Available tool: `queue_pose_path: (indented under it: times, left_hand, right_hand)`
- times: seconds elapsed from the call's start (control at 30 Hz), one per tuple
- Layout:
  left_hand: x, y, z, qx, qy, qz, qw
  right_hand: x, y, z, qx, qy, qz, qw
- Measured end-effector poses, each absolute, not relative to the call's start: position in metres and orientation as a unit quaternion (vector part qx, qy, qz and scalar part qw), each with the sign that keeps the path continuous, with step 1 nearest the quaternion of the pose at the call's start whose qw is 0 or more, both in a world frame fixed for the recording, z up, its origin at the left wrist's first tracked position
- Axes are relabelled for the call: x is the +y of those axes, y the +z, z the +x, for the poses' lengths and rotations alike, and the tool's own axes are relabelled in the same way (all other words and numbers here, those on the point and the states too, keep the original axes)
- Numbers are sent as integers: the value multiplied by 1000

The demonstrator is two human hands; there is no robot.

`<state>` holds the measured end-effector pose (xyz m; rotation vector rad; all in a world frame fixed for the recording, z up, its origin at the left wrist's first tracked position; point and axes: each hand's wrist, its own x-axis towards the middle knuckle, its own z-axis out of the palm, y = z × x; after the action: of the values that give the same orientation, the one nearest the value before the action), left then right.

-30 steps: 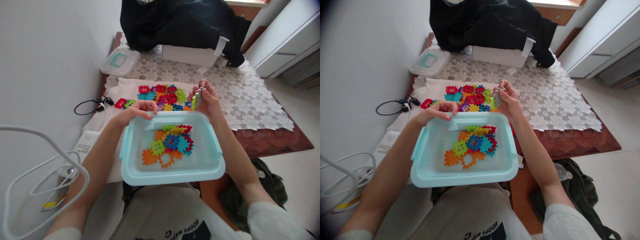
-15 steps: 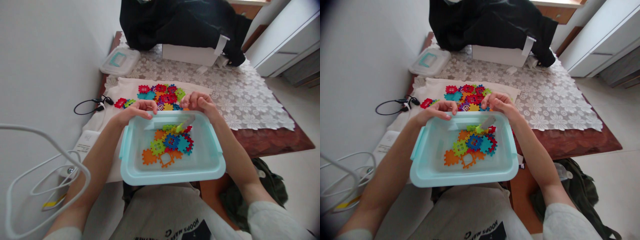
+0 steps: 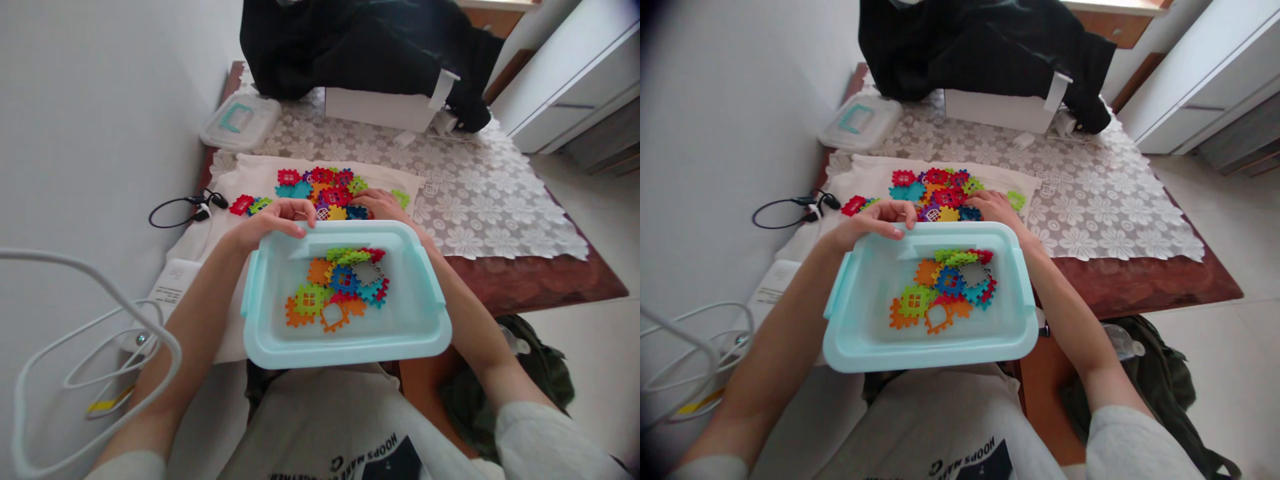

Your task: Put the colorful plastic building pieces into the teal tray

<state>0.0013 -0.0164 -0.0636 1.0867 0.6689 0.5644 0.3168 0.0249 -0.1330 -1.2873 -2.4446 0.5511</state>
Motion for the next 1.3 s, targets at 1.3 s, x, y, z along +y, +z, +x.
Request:
queue_pose_path:
  times: [1.3]
  left_hand:
    - [-17,-64,0,312,259,510,758]
  right_hand:
    - [24,-115,316,-618,388,-428,533]
